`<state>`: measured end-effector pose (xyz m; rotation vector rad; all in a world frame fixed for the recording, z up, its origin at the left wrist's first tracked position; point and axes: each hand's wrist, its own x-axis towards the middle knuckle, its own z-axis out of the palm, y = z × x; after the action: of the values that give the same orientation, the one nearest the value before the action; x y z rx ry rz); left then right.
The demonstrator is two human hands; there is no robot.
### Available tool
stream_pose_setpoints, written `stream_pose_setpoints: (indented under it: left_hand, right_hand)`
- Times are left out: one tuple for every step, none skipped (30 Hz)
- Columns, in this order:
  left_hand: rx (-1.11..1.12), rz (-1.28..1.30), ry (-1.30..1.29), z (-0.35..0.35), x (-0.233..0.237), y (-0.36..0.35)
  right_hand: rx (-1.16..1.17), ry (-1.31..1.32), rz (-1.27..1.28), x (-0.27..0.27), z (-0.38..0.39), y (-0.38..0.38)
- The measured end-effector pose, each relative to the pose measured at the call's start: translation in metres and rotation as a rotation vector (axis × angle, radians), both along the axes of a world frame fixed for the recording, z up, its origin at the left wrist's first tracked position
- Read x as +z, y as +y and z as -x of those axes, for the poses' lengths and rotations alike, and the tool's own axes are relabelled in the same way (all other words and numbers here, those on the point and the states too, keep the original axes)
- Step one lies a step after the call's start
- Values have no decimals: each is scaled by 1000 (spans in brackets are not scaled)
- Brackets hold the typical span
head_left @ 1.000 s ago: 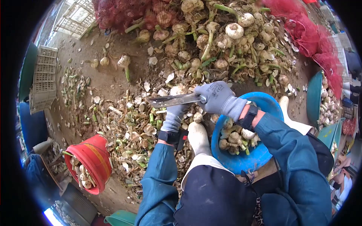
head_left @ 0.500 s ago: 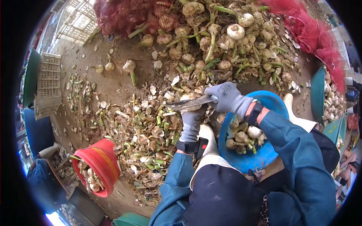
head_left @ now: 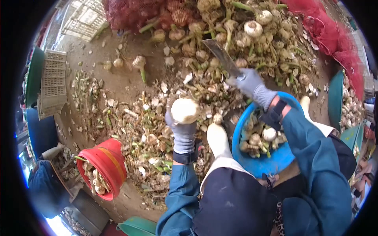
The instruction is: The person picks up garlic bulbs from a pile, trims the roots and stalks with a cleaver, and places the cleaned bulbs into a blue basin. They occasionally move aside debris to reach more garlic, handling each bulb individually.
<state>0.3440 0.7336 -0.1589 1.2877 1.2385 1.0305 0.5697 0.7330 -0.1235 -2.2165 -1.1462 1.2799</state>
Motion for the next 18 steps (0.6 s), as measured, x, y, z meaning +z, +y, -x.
stream_pose_setpoints:
  left_hand:
    - [-53,141,-112,-19,27,14]
    - [-108,301,-226,-34,38,18]
    - [-183,-6,8,-35,31,15]
    - [-252,-314,238,-36,22,13]
    - [-295,-265,92,-33,27,21]
    - [-163,-434,182,-27,13,24]
    - [-34,27,-109,-25,11,19]
    - [101,487,-397,-24,11,13]
    - [125,809,-680,-30,10,10]
    - [145,1130,-968,-37,9,8]
    - [67,1125,-1005,-41,2,8]
    - [-14,1121,-1038,-44,-6,7]
    - [-20,985,-931,-44,-6,5]
    - [-108,938,-840,-40,-10,6]
    - [-92,847,-800,-41,-13,8]
    - [-77,763,-753,-39,-14,6]
    - [-98,744,-755,-34,1,8]
    - [-243,670,-805,-28,19,9]
  right_hand:
    - [-185,335,-101,-14,12,0]
    - [-303,772,136,2,20,7]
    - [-377,874,25,-4,29,7]
    - [-449,969,-90,-11,31,6]
    - [-453,960,-89,-8,28,7]
    - [-429,890,-133,-4,26,6]
    - [-400,823,-174,-2,26,6]
    - [-400,823,-171,-5,25,7]
    - [-203,679,-158,-9,23,10]
    - [-7,529,-143,-4,23,15]
    - [189,231,-133,2,19,17]
    - [186,229,-128,7,18,20]
    - [382,49,-172,9,16,23]
    - [579,-131,-212,12,14,24]
    - [613,-238,-137,16,9,25]
    - [681,-359,80,17,0,28]
    - [723,-459,119,6,-17,20]
    - [761,-592,222,-18,-40,13]
